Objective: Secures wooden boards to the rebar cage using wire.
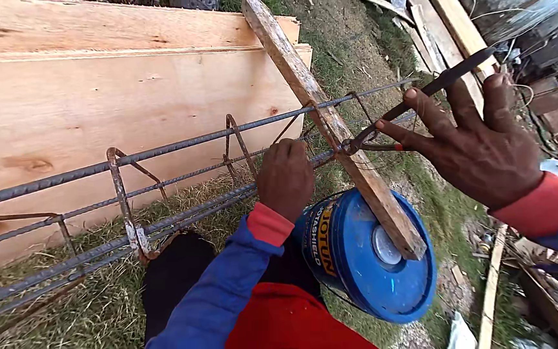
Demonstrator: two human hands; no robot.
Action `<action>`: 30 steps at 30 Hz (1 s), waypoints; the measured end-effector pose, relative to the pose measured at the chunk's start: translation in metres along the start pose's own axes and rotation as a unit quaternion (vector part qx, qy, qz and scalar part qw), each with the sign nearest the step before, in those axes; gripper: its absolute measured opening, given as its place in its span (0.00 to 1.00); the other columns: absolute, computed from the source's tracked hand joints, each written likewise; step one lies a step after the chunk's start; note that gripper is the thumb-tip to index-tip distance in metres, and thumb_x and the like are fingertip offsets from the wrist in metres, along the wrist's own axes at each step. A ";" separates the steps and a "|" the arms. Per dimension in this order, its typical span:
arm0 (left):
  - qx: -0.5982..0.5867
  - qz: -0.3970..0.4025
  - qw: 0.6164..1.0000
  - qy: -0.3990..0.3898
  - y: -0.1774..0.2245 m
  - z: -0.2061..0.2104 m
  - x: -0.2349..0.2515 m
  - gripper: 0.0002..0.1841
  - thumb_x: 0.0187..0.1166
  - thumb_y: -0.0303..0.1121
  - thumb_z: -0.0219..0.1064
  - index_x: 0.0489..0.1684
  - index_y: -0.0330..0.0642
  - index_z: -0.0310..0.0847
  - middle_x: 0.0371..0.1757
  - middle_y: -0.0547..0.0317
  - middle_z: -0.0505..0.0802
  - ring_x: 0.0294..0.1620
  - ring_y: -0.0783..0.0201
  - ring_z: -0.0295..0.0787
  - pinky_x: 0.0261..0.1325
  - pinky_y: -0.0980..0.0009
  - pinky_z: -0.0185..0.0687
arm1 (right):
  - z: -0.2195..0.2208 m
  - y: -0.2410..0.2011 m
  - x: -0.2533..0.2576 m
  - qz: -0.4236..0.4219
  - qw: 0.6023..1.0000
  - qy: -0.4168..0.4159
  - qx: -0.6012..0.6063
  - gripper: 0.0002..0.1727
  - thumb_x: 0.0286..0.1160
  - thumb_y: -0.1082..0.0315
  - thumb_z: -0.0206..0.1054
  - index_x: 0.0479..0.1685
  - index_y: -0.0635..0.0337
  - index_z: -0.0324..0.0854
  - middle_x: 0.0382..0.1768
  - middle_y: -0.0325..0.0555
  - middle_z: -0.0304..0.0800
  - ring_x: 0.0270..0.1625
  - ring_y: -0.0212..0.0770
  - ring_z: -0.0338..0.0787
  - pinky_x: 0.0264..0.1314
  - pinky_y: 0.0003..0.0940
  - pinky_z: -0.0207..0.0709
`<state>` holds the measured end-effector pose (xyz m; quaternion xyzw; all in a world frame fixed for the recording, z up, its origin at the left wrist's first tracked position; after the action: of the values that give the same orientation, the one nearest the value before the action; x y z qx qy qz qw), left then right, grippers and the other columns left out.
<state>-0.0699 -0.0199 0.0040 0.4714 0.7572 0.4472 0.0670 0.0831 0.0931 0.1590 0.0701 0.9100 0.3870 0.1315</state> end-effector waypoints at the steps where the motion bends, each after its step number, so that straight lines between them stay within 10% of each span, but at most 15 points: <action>1: 0.025 0.008 1.000 -0.017 0.000 0.004 -0.001 0.14 0.83 0.37 0.65 0.59 0.44 0.88 0.60 0.51 0.90 0.62 0.48 0.87 0.59 0.51 0.86 | 0.000 -0.001 -0.001 -0.008 1.000 0.001 -0.016 0.44 0.85 0.82 0.53 0.97 0.30 0.51 0.97 0.52 0.41 0.96 0.70 0.38 0.90 0.79 0.30; 22: 0.166 0.073 0.980 -0.077 0.004 0.025 -0.010 0.18 0.82 0.43 0.63 0.65 0.49 0.87 0.51 0.56 0.96 0.51 0.52 0.94 0.49 0.50 0.87 | 0.019 -0.007 -0.015 -0.036 0.996 0.083 -0.003 0.46 0.82 0.84 0.53 0.98 0.38 0.47 0.98 0.49 0.33 0.97 0.65 0.29 0.91 0.77 0.21; 30: 0.163 0.078 0.980 -0.081 0.005 0.025 -0.011 0.17 0.84 0.43 0.62 0.64 0.48 0.86 0.53 0.55 0.95 0.51 0.51 0.93 0.49 0.51 0.87 | 0.018 -0.005 -0.001 -0.037 0.997 0.056 -0.032 0.44 0.83 0.85 0.51 0.96 0.37 0.52 0.93 0.63 0.51 0.90 0.75 0.54 0.88 0.81 0.31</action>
<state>-0.0476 -0.0122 -0.0110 0.5682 0.7730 0.2820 0.0149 0.0891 0.1014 0.1433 0.0107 0.9051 0.4140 0.0962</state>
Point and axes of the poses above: each hand's wrist, its own x-axis towards the middle knuckle, its own z-axis out of the palm, y = z × x, the point moved 8 cm from there along x, towards the middle knuckle
